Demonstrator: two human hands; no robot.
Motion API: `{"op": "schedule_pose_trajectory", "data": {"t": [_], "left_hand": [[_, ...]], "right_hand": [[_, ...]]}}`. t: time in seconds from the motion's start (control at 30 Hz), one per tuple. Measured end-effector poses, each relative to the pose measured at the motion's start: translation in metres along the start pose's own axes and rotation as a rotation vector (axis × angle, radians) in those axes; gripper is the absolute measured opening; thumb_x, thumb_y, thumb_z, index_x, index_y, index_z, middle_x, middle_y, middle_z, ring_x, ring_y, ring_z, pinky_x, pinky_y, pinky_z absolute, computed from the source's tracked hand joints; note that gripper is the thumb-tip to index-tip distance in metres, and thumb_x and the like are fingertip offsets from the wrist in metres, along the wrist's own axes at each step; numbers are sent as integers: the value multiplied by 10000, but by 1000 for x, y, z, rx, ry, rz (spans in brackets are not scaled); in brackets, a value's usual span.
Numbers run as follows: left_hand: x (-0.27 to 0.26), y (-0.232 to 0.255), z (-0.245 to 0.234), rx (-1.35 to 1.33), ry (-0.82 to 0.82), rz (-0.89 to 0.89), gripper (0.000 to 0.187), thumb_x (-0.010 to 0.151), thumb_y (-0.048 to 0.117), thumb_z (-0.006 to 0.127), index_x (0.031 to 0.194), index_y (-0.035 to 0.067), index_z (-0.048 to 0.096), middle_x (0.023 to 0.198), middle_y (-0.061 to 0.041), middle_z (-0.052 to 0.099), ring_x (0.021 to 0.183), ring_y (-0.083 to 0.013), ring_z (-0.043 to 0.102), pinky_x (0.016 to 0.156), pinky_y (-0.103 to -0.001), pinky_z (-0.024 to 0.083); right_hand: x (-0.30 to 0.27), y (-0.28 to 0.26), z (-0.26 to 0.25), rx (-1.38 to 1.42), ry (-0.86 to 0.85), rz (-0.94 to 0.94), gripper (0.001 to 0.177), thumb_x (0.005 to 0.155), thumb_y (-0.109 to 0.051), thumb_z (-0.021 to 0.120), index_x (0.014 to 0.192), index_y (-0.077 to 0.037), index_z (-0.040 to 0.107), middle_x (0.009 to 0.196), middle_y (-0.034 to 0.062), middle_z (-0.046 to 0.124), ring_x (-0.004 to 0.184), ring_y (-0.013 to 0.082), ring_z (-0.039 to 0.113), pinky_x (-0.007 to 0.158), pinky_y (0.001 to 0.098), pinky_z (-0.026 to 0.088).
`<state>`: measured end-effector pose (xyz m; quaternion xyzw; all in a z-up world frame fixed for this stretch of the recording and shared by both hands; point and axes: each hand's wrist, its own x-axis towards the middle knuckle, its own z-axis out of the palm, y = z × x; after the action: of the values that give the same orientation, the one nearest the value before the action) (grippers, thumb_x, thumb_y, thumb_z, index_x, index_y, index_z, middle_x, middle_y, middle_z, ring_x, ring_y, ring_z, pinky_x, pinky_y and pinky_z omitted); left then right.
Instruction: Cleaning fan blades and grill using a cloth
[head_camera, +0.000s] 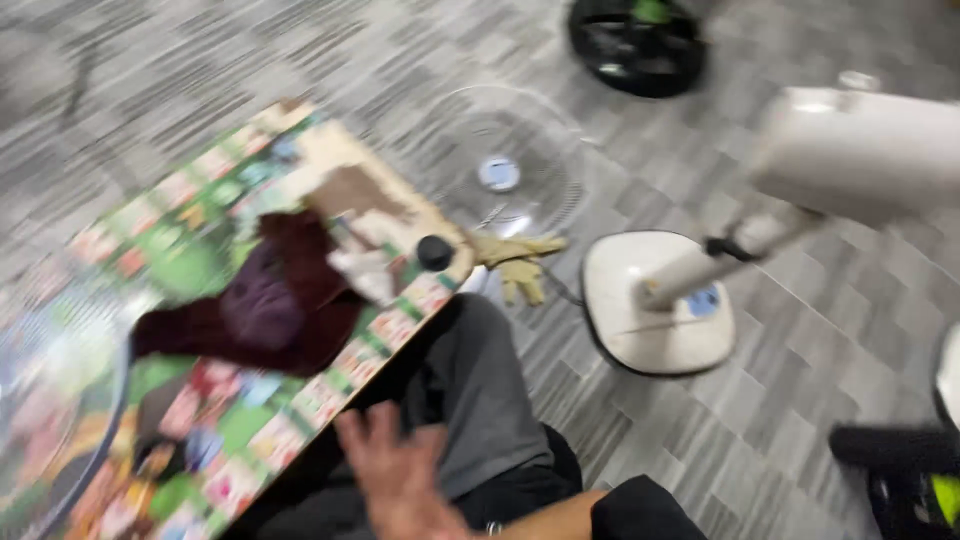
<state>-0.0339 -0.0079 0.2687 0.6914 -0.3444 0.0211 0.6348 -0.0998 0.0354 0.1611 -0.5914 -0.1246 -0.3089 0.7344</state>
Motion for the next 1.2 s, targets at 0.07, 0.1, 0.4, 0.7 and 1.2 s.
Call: {"op": "schedule_pose_trajectory", "data": {"t": [0.07,0.1,0.4,0.7,1.2], "left_hand": [[3,19,8,394,-167,222,681,1016,512,301,1515,83,479,1694,-232,129,1595,-465,48,1306,-554,39],[-1,23,11,429,-136,199,681,1016,512,301,1515,83,479,1694,-232,129,1595,-465,48,1306,-554,39],[-6,-3,36,-89,-198,213,741,1129,544,343,1494,-99,401,1599,-298,326,1528,-505,280,1272,-599,264],[40,60,-56,-419,186,-50,822,1064,428,498,1607,-30,84,1700,-318,24,1614,-466,82,1319,-512,126],[20,-23,-160,-153,670,-78,248,622,-179,444,620,66,485,670,-17,547,659,-137,486,636,-233,410]], "right_hand": [[85,-95,-24,193,19,25,780,1098,-581,465,1618,-74,180,1645,268,278,1516,412,317,1213,528,309],[127,-105,-41,287,32,38,817,1094,-609,470,1628,-74,161,1648,279,267,1529,413,306,1232,532,302],[197,-114,-65,318,40,-294,862,1046,-729,285,1649,-121,386,1522,262,526,1536,492,362,1244,576,405],[116,-77,-1,117,1,-56,698,1083,-649,417,1205,29,527,1483,323,444,1540,472,250,1303,621,151],[229,-70,-60,-435,-476,205,237,780,-33,720,1016,-28,735,954,68,785,770,176,738,733,266,596]]}}
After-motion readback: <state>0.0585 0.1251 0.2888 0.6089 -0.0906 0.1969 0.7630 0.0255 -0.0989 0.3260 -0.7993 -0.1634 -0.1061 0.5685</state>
